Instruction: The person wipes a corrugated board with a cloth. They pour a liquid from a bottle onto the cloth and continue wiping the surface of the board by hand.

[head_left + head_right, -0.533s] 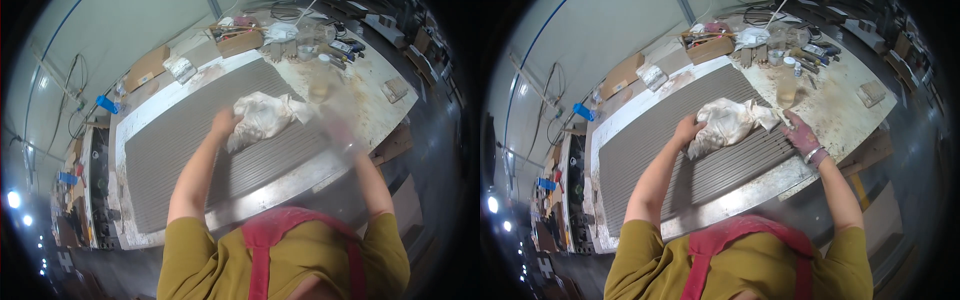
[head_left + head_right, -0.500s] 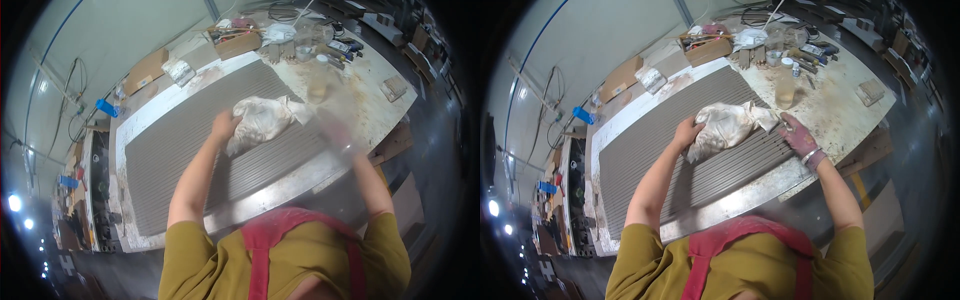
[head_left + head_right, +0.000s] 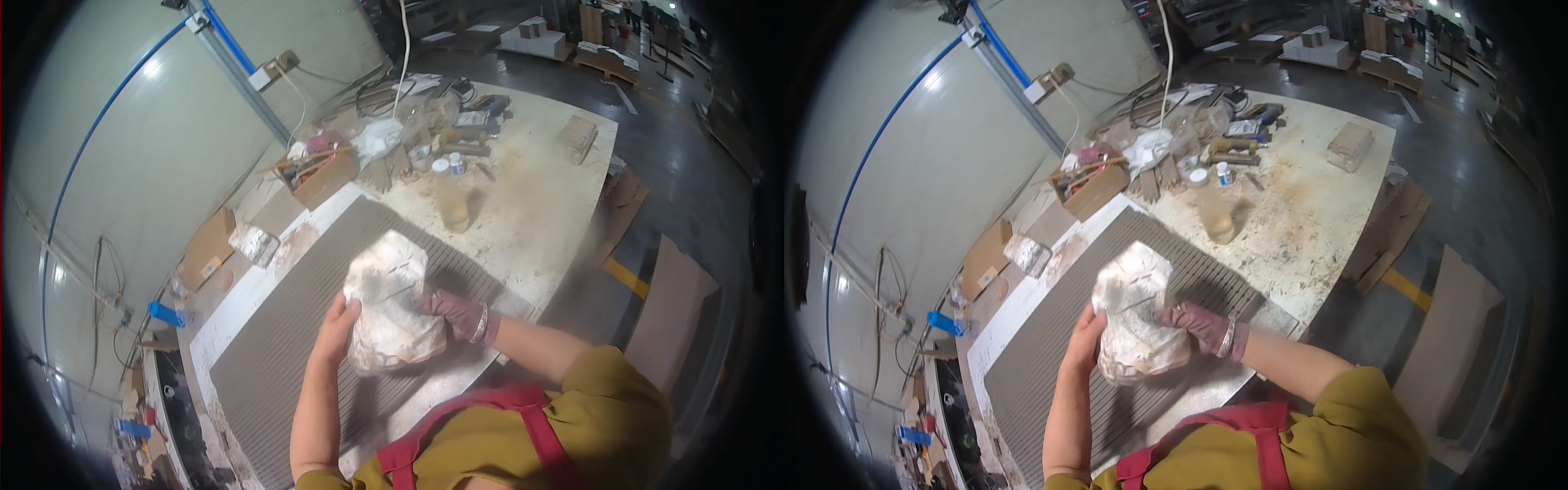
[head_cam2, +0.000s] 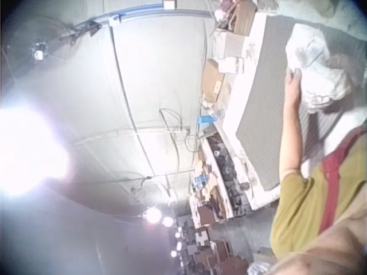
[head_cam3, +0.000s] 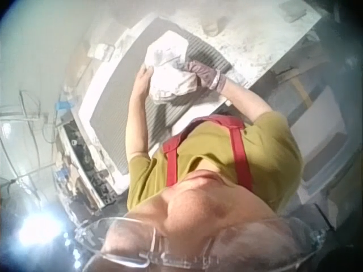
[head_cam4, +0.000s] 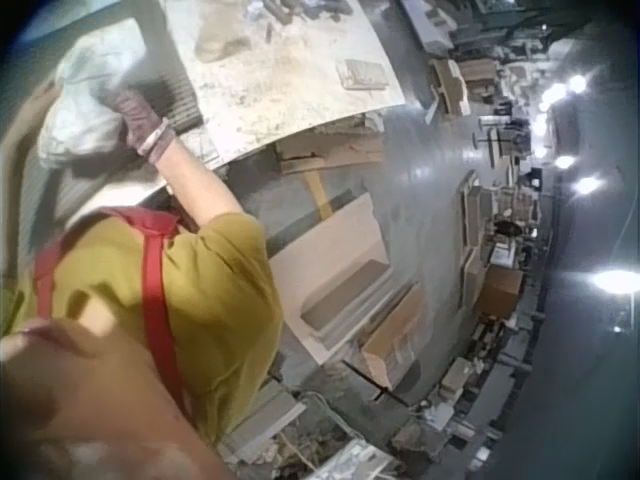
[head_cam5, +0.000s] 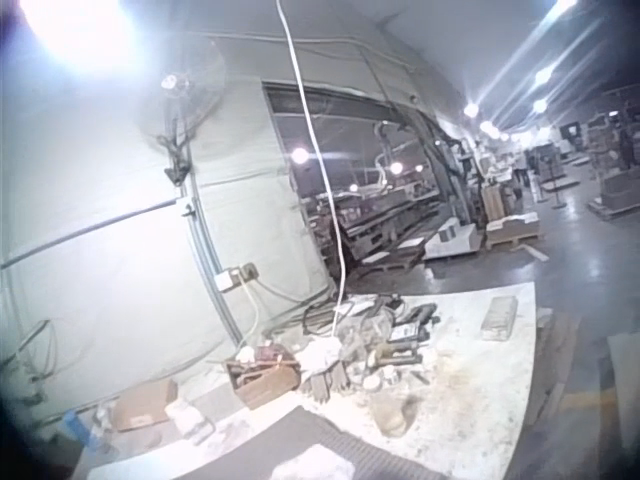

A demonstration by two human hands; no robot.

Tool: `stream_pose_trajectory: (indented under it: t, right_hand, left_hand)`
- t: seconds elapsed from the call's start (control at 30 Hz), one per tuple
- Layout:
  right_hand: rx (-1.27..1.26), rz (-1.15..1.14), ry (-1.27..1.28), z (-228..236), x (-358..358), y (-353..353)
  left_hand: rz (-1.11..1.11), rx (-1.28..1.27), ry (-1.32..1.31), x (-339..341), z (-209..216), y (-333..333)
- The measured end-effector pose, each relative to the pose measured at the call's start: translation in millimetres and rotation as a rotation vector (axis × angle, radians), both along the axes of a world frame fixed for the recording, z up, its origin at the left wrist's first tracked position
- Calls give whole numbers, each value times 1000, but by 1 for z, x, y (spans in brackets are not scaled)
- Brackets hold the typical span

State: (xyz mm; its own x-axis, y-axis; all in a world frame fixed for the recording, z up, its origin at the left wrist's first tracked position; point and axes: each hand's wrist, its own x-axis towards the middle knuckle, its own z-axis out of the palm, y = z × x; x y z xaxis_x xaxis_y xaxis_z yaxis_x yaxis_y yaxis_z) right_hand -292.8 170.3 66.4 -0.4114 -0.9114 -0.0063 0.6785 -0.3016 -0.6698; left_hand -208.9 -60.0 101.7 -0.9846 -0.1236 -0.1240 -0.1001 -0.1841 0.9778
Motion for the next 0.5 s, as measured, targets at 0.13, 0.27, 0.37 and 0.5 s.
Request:
stream_pose_trajectory:
  t: [0.13, 0.27, 0.37, 0.5]
  right_hand:
    - [5, -211, -141, 6, -7, 22]
    - [-284, -256, -277, -36, -41, 48]
    - [-503, -101, -212, -15, -24, 61]
    - [-405, -347, -244, -49, -29, 78]
  left_hand:
    - [25, 137, -32, -7, -6, 28]
    - [131, 366, 163, -47, 5, 66]
    - [186, 411, 214, -75, -10, 82]
    - [264, 266, 143, -99, -39, 136]
